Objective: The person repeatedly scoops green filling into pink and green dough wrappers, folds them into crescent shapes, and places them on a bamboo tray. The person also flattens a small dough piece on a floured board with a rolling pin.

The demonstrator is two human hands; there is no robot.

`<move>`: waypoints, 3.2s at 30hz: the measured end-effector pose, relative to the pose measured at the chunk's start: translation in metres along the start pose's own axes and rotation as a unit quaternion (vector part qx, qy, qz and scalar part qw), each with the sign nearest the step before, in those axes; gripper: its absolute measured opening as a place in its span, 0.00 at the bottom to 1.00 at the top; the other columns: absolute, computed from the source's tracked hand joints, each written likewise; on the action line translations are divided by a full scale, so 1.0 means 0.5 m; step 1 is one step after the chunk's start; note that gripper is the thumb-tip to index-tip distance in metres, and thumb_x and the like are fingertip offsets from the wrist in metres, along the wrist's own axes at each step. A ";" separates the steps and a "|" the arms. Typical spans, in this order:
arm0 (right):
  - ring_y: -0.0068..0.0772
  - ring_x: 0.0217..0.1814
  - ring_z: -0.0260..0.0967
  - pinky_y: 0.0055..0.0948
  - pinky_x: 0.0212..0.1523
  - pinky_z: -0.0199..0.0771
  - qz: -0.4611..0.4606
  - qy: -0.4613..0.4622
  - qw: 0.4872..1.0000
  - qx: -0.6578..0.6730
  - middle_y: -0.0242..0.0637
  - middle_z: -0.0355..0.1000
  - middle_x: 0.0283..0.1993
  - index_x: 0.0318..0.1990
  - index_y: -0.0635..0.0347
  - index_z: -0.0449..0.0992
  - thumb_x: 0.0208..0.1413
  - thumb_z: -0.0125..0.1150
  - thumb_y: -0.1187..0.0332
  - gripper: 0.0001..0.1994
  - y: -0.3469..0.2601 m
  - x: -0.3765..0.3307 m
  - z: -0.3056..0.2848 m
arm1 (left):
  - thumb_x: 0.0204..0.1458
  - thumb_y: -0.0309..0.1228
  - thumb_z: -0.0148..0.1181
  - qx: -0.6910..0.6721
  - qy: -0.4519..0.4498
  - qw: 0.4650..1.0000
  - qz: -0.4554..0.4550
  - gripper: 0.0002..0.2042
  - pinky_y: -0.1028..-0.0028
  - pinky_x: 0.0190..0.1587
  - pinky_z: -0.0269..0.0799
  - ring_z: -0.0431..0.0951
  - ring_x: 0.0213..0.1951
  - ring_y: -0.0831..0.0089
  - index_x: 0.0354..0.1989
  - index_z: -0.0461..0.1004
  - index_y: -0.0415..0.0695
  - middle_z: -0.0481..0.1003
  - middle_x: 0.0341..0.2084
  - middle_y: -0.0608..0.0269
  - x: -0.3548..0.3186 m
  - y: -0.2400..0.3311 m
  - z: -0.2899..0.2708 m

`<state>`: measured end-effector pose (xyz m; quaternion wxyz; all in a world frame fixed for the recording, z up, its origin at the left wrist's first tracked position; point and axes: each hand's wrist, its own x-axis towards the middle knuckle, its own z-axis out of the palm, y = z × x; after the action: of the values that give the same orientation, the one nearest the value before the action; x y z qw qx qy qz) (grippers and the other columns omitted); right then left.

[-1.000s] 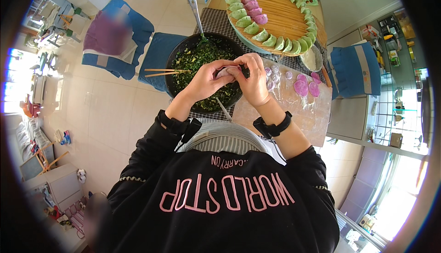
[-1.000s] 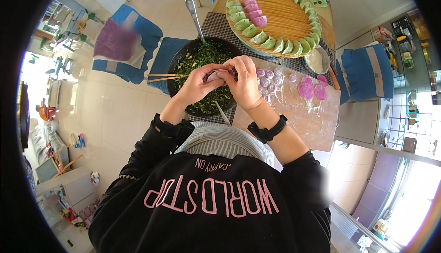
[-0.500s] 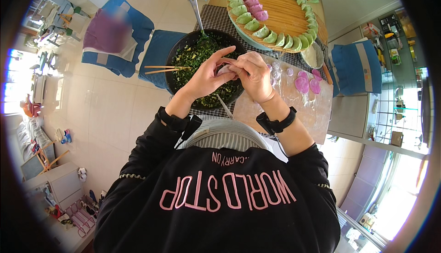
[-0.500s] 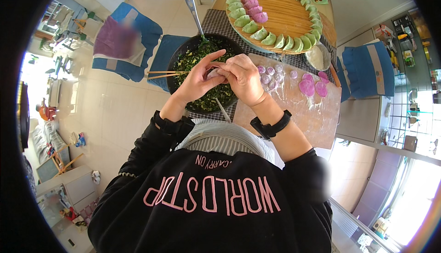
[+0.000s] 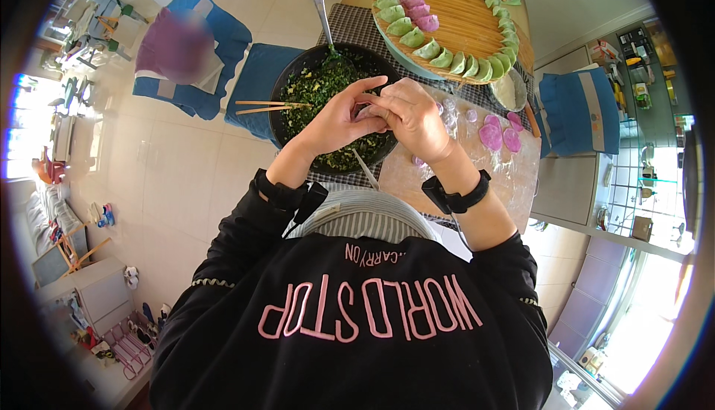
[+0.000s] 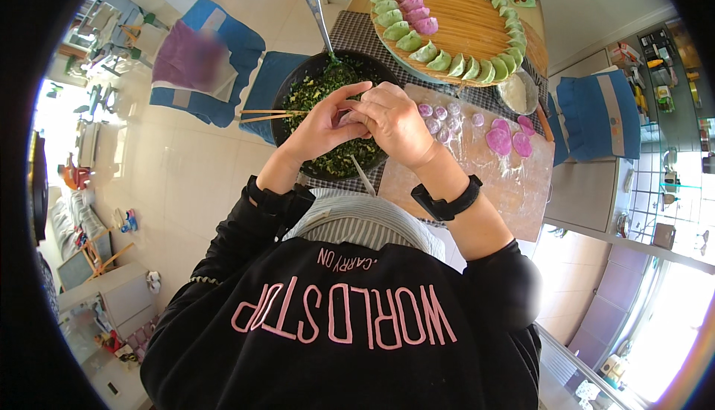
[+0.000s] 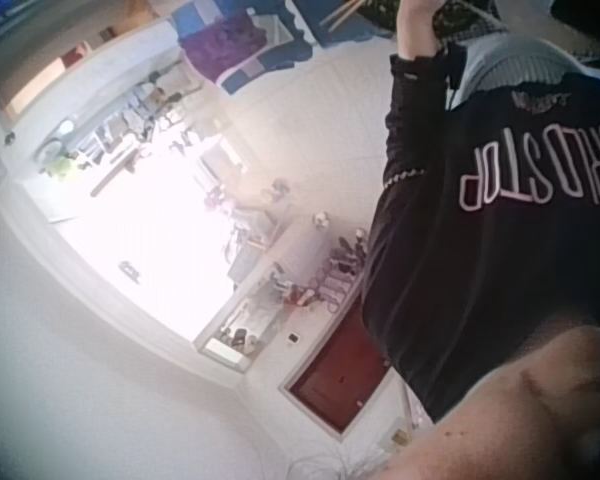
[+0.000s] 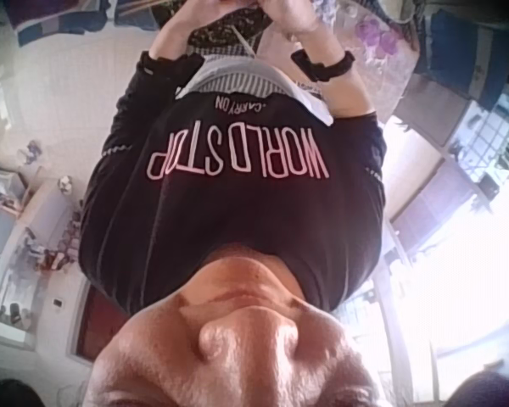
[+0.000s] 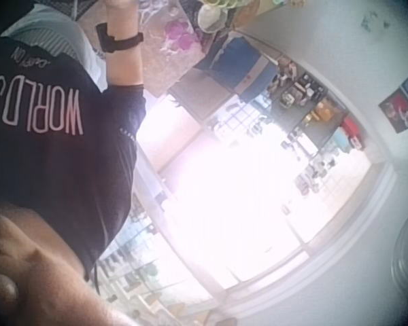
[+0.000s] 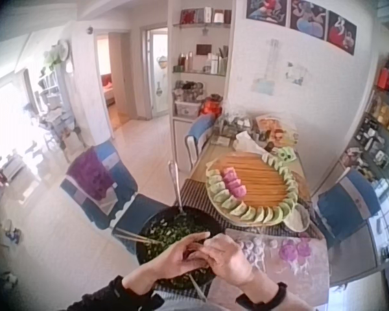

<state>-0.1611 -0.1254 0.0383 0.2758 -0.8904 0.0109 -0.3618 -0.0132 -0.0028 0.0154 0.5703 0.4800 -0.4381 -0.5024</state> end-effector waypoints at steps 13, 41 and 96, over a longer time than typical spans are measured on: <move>0.45 0.52 0.68 0.44 0.56 0.66 0.159 0.134 0.978 0.006 0.38 0.72 0.47 0.50 0.58 0.81 0.39 0.78 0.54 0.29 -0.022 -0.027 0.000 | 0.59 0.23 0.62 -0.146 0.113 0.982 0.025 0.20 0.68 0.56 0.77 0.80 0.52 0.66 0.59 0.68 0.33 0.78 0.49 0.52 -0.006 -0.033 0.010; 0.38 0.52 0.74 0.36 0.55 0.72 0.268 0.027 0.918 0.292 0.47 0.75 0.51 0.55 0.67 0.75 0.61 0.63 0.57 0.23 0.003 -0.021 0.020 | 0.61 0.30 0.64 -0.190 0.077 0.979 -0.008 0.20 0.68 0.55 0.79 0.79 0.50 0.68 0.57 0.68 0.34 0.75 0.50 0.57 0.008 0.002 0.053; 0.25 0.25 0.68 0.29 0.26 0.70 0.348 0.059 0.888 0.294 0.37 0.72 0.25 0.37 0.71 0.73 0.73 0.42 0.66 0.18 -0.048 -0.010 0.012 | 0.72 0.37 0.36 0.021 0.098 0.989 0.110 0.23 0.70 0.57 0.73 0.78 0.53 0.64 0.60 0.71 0.32 0.77 0.53 0.46 0.043 0.027 0.089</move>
<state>-0.1652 -0.1011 0.0439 0.6322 -0.6844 0.2298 -0.2813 -0.0525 -0.0287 0.0359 0.6524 0.4876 -0.4404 -0.3776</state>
